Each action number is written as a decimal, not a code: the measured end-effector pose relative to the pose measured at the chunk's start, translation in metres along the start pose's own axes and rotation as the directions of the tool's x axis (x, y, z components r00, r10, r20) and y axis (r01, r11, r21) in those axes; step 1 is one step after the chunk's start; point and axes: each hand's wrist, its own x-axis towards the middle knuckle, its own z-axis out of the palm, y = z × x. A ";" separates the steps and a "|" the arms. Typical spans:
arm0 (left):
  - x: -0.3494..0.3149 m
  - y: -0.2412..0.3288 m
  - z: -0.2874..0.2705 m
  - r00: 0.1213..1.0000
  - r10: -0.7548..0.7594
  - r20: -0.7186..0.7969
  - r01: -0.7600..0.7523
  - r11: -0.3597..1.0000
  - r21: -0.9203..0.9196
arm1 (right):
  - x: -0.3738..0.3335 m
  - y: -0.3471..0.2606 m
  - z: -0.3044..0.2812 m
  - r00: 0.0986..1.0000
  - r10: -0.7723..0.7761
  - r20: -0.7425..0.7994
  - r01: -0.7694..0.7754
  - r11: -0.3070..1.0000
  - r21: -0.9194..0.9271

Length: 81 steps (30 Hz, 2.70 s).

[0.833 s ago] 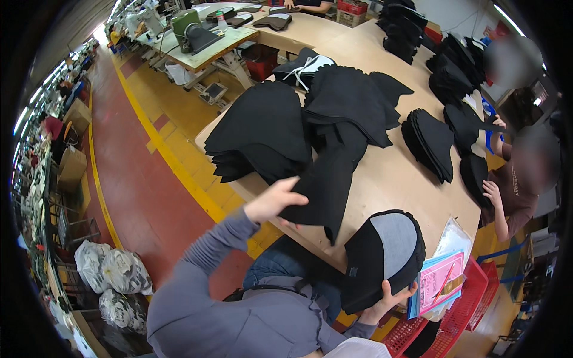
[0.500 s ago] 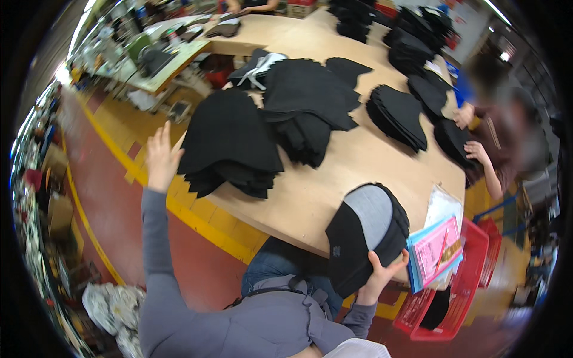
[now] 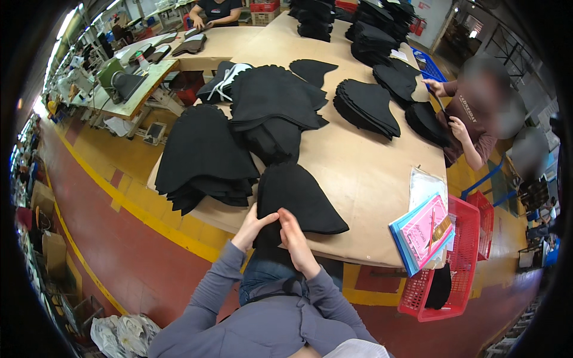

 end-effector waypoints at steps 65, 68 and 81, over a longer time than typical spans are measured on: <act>0.233 0.166 -0.058 0.451 0.555 -0.699 0.089 0.751 0.654 | 0.018 -0.085 -0.260 0.671 -0.435 -0.601 -0.242 0.637 -0.732; 0.235 0.137 -0.033 0.647 0.367 -0.668 0.142 0.803 0.579 | 0.012 -0.078 -0.276 0.638 -0.491 -0.594 -0.197 0.641 -0.742; 0.244 0.128 -0.051 0.839 0.155 -0.522 -0.172 0.985 0.015 | 0.007 -0.084 -0.268 0.642 -0.475 -0.602 -0.170 0.677 -0.716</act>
